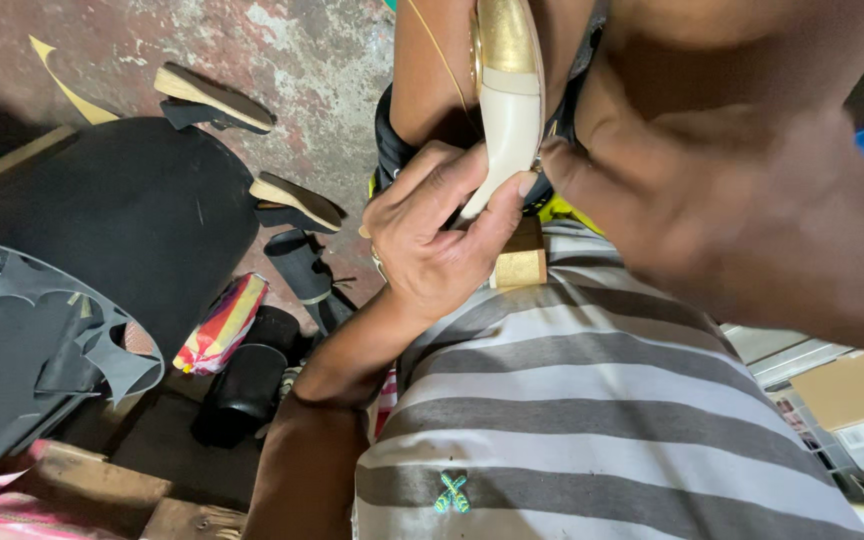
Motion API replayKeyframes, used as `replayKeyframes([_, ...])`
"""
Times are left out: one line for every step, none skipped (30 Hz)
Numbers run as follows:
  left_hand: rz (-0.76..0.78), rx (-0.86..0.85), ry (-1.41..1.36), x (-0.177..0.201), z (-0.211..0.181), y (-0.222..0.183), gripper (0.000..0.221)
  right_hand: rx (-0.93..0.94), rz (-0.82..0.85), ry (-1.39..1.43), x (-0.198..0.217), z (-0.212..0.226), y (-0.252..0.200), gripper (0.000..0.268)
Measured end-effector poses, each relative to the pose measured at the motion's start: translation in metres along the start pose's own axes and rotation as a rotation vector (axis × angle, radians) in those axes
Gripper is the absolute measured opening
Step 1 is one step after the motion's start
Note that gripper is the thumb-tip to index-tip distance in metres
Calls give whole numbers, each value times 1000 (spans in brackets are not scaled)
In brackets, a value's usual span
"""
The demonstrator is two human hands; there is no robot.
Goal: The person stitches the sole of a gold-colored high-heeled shoe by hand, pulling a needle and thread through the material and securing it with knots.
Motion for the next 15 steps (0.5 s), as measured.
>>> replayKeyframes([-10,-13,9,0,-1,2,32,142,-2,-219,-4,14,-2,37])
replayKeyframes([9,-8,21,-2,-2,2,32,284,-5,-438,-9,26,-5,40])
replayKeyframes([30,7,35,-3,-3,1,32,286,-2,-434,-9,25,-5,40])
replayKeyframes([30,13,36,-4,-3,1,32,229,-7,-351,-4,19,-4,38])
replayKeyframes([11,-12,32,-5,-4,2,31,198,-10,-310,-3,16,-3,37])
replayKeyframes([3,-23,30,-5,-6,1,31,167,-13,-269,-2,12,-2,36])
replayKeyframes([-8,-49,24,-6,-7,3,31,54,-34,-60,2,1,1,30])
replayKeyframes([6,-34,29,-7,-7,3,31,-57,-58,151,5,-11,2,25])
replayKeyframes([16,-21,33,-8,-7,3,31,-59,-59,152,5,-14,4,25])
replayKeyframes([26,-8,38,-9,-7,2,30,-132,-11,218,0,-25,6,21])
replayKeyframes([12,-20,46,-8,-7,2,30,-208,38,284,-6,-32,6,19])
replayKeyframes([-2,-31,54,-7,-7,2,30,-212,38,286,-7,-31,6,19])
replayKeyframes([-1,-35,53,-6,-7,3,30,-146,22,224,-4,-26,7,19])
replayKeyframes([2,-32,47,-6,-7,3,30,-81,7,163,-2,-20,8,20])
replayKeyframes([2,-25,46,-5,-7,2,30,-79,10,165,-2,-18,8,20])
Point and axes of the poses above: each hand's wrist, its own y-axis towards the middle knuckle, its own x-axis out of the back of the hand, z = x × y, the point moved 9 cm from there along y, towards the middle knuckle, and after that the axes turned 12 degrees about y, right-handed, at the moved point
